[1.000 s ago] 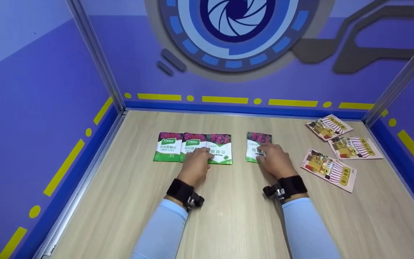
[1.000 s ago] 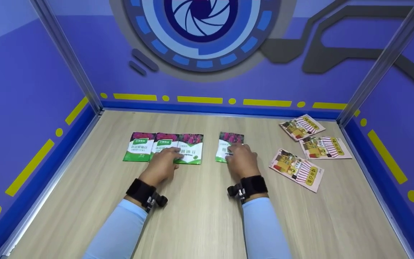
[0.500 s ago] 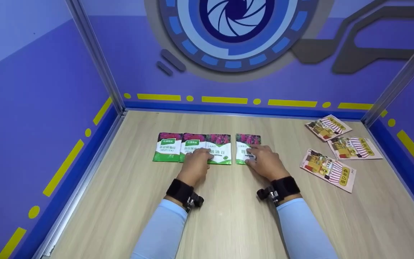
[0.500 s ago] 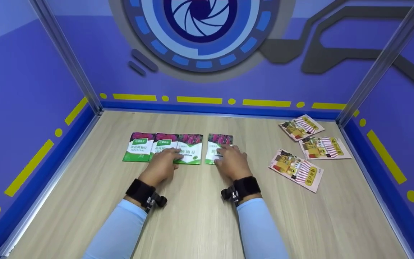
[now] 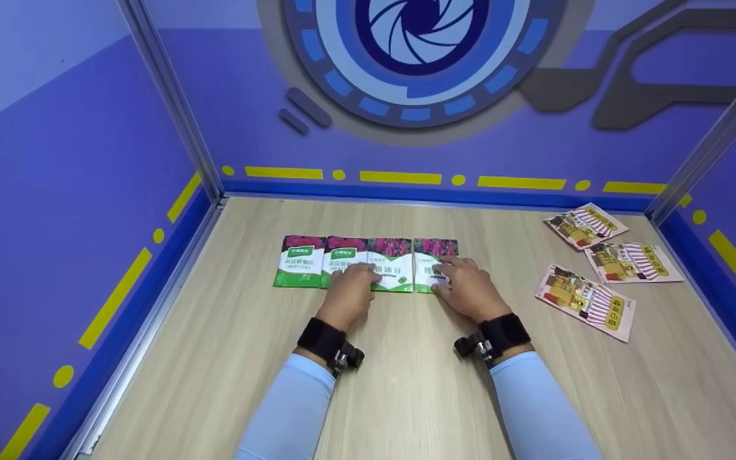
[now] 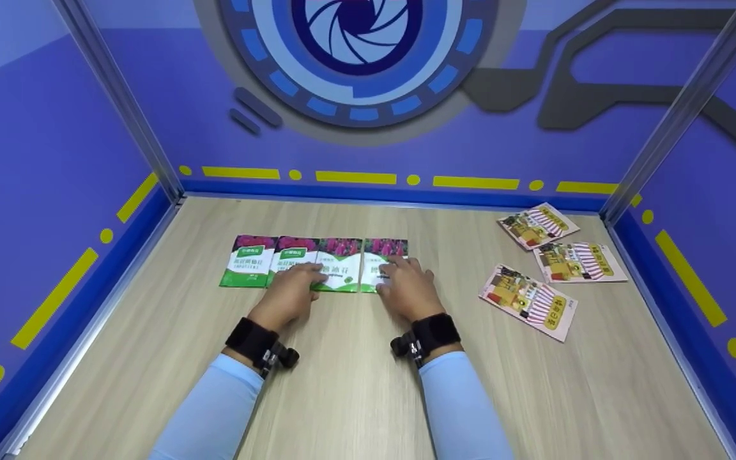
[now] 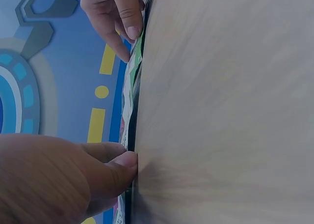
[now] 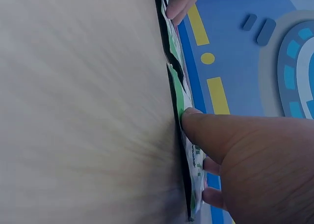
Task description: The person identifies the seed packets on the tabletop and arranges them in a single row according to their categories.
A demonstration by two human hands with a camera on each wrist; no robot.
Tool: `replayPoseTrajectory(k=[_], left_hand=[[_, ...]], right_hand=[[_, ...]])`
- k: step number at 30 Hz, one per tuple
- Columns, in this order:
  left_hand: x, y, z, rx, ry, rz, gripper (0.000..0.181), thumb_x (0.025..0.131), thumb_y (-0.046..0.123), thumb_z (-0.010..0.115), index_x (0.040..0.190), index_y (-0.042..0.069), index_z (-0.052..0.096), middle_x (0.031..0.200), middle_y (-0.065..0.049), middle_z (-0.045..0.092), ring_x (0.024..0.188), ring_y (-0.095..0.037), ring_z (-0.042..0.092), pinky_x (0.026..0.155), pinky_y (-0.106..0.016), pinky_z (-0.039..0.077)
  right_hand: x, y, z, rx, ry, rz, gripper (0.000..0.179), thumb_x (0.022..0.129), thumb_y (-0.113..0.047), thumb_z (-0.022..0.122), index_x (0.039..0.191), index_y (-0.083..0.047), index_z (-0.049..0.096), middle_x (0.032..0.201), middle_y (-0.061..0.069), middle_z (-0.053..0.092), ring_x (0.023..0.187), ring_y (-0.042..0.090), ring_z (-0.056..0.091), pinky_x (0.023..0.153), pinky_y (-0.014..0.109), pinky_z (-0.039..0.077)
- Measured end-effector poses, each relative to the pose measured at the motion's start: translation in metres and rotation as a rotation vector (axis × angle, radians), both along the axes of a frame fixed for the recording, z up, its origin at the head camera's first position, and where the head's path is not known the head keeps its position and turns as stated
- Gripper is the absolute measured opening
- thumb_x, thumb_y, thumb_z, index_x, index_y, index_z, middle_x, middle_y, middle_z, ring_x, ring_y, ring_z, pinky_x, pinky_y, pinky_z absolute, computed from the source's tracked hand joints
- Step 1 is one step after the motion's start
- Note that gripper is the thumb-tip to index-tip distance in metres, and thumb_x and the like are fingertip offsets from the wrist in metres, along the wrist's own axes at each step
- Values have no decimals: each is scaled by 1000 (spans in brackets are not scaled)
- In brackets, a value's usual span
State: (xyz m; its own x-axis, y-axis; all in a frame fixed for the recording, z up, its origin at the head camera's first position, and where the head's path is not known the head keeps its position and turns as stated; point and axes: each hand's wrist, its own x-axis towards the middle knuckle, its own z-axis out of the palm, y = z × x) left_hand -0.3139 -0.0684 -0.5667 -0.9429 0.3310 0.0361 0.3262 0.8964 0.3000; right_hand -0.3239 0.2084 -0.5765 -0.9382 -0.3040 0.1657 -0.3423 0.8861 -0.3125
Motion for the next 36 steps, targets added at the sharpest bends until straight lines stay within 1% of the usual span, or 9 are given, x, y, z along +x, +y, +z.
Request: replayPoseTrajectory(k=[10,18,31,33,36], left_hand=[[-1,2,0,-18,-3,9,44,92,10,73,134,22,67,148,-2,53,138,-25,45,111,-59,34],[2,3,4,-45,26,-3,45,91,6,72,133,23,68,149,0,51,138,-24,45,111,-57,35],[2,4,2,-45,27,3,44,92,9,72,133,24,68,149,1,52,138,-24,46,112,-56,34],[2,4,2,-40,29,12,44,92,10,73,133,23,68,149,0,51,138,-24,45,111,-58,34],[2,3,1,-41,38,38,43,90,12,75,131,23,69,149,-2,51,139,-26,44,110,-63,33]], right_hand=[[0,-3,-1,11,-8,-1,49,94,-39,70,138,-18,63,150,7,50,136,34,44,97,64,43],[1,-4,-3,25,24,14,49,92,-40,72,136,-18,65,149,8,51,132,34,46,92,64,46],[3,-5,0,12,-1,17,49,93,-41,70,136,-18,64,150,9,50,134,35,45,96,65,44],[3,-3,2,10,-5,14,49,94,-41,70,136,-18,64,150,10,50,134,36,45,97,65,44],[2,2,5,3,-15,-11,49,94,-40,70,136,-17,64,149,10,49,134,37,44,98,66,42]])
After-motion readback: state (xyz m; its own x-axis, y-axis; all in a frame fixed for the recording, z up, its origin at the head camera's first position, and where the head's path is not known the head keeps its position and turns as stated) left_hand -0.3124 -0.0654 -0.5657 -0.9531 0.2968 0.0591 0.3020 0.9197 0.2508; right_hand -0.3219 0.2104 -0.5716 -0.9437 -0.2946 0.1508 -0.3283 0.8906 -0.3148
